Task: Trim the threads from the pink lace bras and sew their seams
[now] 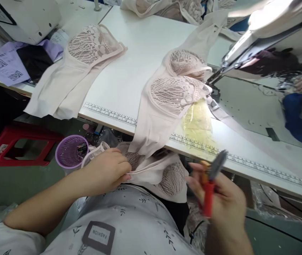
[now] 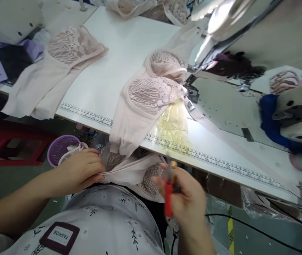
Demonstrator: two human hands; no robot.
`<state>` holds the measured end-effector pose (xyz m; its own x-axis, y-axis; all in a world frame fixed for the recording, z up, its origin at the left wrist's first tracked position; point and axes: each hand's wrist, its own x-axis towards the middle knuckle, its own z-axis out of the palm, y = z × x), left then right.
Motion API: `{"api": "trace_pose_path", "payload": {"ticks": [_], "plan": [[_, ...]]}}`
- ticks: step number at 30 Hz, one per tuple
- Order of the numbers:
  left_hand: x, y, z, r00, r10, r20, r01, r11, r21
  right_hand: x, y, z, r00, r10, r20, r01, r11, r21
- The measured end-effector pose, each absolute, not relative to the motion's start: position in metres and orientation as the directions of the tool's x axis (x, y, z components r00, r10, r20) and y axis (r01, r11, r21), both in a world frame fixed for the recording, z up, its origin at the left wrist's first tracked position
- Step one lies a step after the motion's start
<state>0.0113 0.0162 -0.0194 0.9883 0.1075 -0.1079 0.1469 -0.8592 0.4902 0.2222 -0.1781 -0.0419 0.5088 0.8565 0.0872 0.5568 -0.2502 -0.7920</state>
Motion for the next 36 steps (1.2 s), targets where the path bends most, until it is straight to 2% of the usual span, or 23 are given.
{"api": "trace_pose_path", "payload": {"ticks": [3,5,8,13,16,19,24,26,28,32,34,36], "plan": [[0.021,0.008,-0.02,0.997,0.059,-0.047,0.075,-0.875,0.478,0.195,-0.151,-0.041,0.217,0.974,0.072,0.501,-0.048,-0.864],[0.026,0.004,-0.021,1.0,0.018,-0.005,0.019,-0.889,0.457,0.181,-0.135,-0.044,0.108,0.994,0.036,0.443,-0.016,-0.896],[0.029,0.001,-0.023,1.0,-0.008,-0.025,0.003,-0.91,0.415,0.172,-0.124,-0.052,0.1,0.995,-0.019,0.414,-0.059,-0.908],[0.011,0.02,-0.02,0.988,0.079,-0.135,0.129,-0.901,0.415,0.177,-0.127,-0.055,0.086,0.994,-0.069,0.3,-0.092,-0.949],[-0.01,0.041,-0.017,0.976,0.122,-0.18,0.194,-0.864,0.464,0.181,-0.129,-0.056,0.082,0.993,-0.088,0.28,-0.108,-0.954],[-0.027,0.057,-0.014,0.964,0.175,-0.198,0.259,-0.772,0.581,0.182,-0.129,-0.056,0.08,0.994,-0.081,0.308,-0.102,-0.946],[-0.033,0.055,-0.008,0.905,0.384,-0.182,0.378,-0.535,0.755,0.182,-0.135,-0.051,0.075,0.993,-0.087,0.386,-0.109,-0.916],[-0.028,0.045,-0.008,0.861,0.488,-0.142,0.393,-0.462,0.795,0.182,-0.141,-0.049,0.061,0.99,-0.126,0.407,-0.14,-0.902],[-0.019,0.032,-0.01,0.837,0.544,-0.059,0.334,-0.421,0.844,0.184,-0.147,-0.048,0.027,0.982,-0.188,0.419,-0.182,-0.89],[0.003,0.007,-0.019,0.838,0.518,0.173,0.058,-0.399,0.915,0.196,-0.157,-0.05,-0.034,0.953,-0.302,0.428,-0.259,-0.866],[0.014,-0.002,-0.022,0.834,0.496,0.243,-0.027,-0.402,0.915,0.203,-0.159,-0.048,0.003,0.959,-0.285,0.438,-0.257,-0.861],[0.023,-0.009,-0.023,0.841,0.468,0.272,-0.064,-0.412,0.909,0.208,-0.158,-0.044,0.119,0.972,-0.201,0.428,-0.233,-0.873]]}}
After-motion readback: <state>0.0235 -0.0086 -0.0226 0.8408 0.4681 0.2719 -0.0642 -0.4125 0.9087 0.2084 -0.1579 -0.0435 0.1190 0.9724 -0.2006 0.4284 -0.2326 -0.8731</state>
